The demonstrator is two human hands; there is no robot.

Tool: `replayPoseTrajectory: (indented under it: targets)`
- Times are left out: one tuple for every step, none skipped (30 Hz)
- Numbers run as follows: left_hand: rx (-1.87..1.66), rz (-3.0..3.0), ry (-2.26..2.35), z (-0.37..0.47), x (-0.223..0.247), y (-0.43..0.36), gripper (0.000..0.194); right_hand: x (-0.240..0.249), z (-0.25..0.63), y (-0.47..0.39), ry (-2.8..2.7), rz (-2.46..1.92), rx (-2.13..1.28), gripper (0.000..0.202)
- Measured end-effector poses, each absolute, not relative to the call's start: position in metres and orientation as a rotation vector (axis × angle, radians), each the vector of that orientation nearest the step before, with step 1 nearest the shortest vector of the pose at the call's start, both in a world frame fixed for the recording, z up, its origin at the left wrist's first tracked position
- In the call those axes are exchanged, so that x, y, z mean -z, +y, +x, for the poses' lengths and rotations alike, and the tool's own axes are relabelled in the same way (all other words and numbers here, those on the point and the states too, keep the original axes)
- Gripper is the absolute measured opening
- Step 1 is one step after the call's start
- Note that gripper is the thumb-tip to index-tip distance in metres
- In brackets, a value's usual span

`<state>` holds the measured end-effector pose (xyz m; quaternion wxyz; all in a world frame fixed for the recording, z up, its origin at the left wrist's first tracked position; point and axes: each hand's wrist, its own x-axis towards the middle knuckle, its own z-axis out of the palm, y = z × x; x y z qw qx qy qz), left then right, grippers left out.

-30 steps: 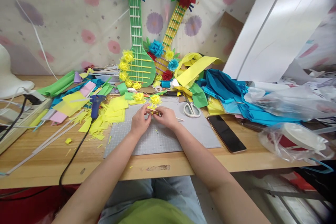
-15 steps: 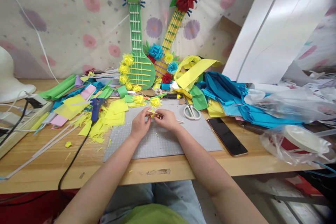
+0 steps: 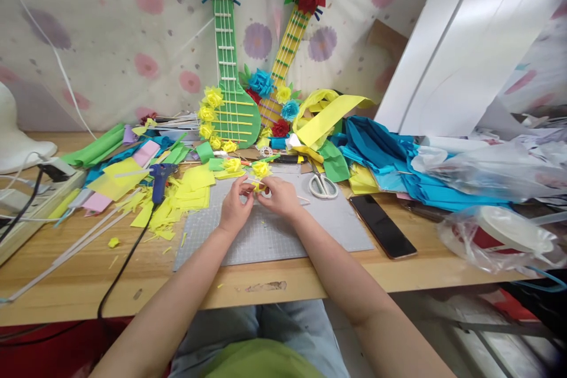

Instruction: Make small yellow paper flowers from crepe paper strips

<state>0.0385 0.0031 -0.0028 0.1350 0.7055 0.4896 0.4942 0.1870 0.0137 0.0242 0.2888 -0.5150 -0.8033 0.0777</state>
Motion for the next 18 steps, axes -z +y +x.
replayPoseTrajectory:
  targets:
    - [-1.43, 2.05, 1.417, 0.038, 0.003, 0.003, 0.044, -0.024, 0.187, 0.014, -2.155, -1.366, -0.209, 0.015]
    - [-1.431, 2.057, 1.414, 0.038, 0.003, 0.003, 0.044, -0.023, 0.187, 0.014, -2.165, -1.358, -0.22, 0.015]
    - [-1.435, 2.067, 1.412, 0.037, 0.004, 0.003, 0.044, -0.022, 0.188, 0.015, -2.172, -1.352, -0.234, 0.014]
    - [-1.438, 2.079, 1.412, 0.036, 0.004, 0.003, 0.044, -0.022, 0.189, 0.016, -2.178, -1.347, -0.251, 0.014]
    - [-1.437, 2.095, 1.413, 0.035, 0.004, 0.003, 0.045, -0.021, 0.19, 0.016, -2.181, -1.344, -0.265, 0.013]
    - [-1.429, 2.115, 1.417, 0.035, 0.004, 0.003, 0.045, -0.021, 0.191, 0.017, -2.179, -1.338, -0.276, 0.012]
    - [-1.415, 2.137, 1.421, 0.034, 0.004, 0.003, 0.045, -0.02, 0.192, 0.018, -2.175, -1.331, -0.285, 0.012]
    - [-1.396, 2.159, 1.426, 0.034, 0.004, 0.003, 0.045, -0.02, 0.193, 0.018, -2.17, -1.323, -0.295, 0.011]
    - [-1.374, 2.18, 1.429, 0.034, 0.004, 0.003, 0.045, -0.02, 0.194, 0.019, -2.168, -1.314, -0.308, 0.01]
    - [-1.352, 2.199, 1.434, 0.034, 0.004, 0.003, 0.047, -0.02, 0.195, 0.019, -2.168, -1.306, -0.323, 0.01]
    - [-1.332, 2.218, 1.441, 0.034, 0.004, 0.003, 0.048, -0.021, 0.196, 0.019, -2.17, -1.297, -0.338, 0.01]
    - [-1.313, 2.235, 1.45, 0.034, 0.004, 0.003, 0.049, -0.021, 0.196, 0.019, -2.176, -1.288, -0.353, 0.01]
    - [-1.295, 2.253, 1.459, 0.034, 0.004, 0.003, 0.05, -0.022, 0.197, 0.018, -2.181, -1.28, -0.366, 0.01]
    - [-1.274, 2.27, 1.471, 0.034, 0.004, 0.002, 0.051, -0.022, 0.197, 0.018, -2.185, -1.271, -0.376, 0.01]
    - [-1.254, 2.286, 1.48, 0.035, 0.003, 0.002, 0.052, -0.022, 0.197, 0.018, -2.185, -1.262, -0.387, 0.01]
    - [-1.237, 2.303, 1.485, 0.035, 0.002, 0.001, 0.053, -0.022, 0.198, 0.018, -2.181, -1.255, -0.399, 0.01]
    - [-1.226, 2.322, 1.482, 0.035, 0.001, 0.0, 0.055, -0.022, 0.198, 0.019, -2.175, -1.247, -0.41, 0.01]
    - [-1.221, 2.341, 1.476, 0.035, 0.0, -0.001, 0.056, -0.021, 0.199, 0.019, -2.168, -1.24, -0.421, 0.01]
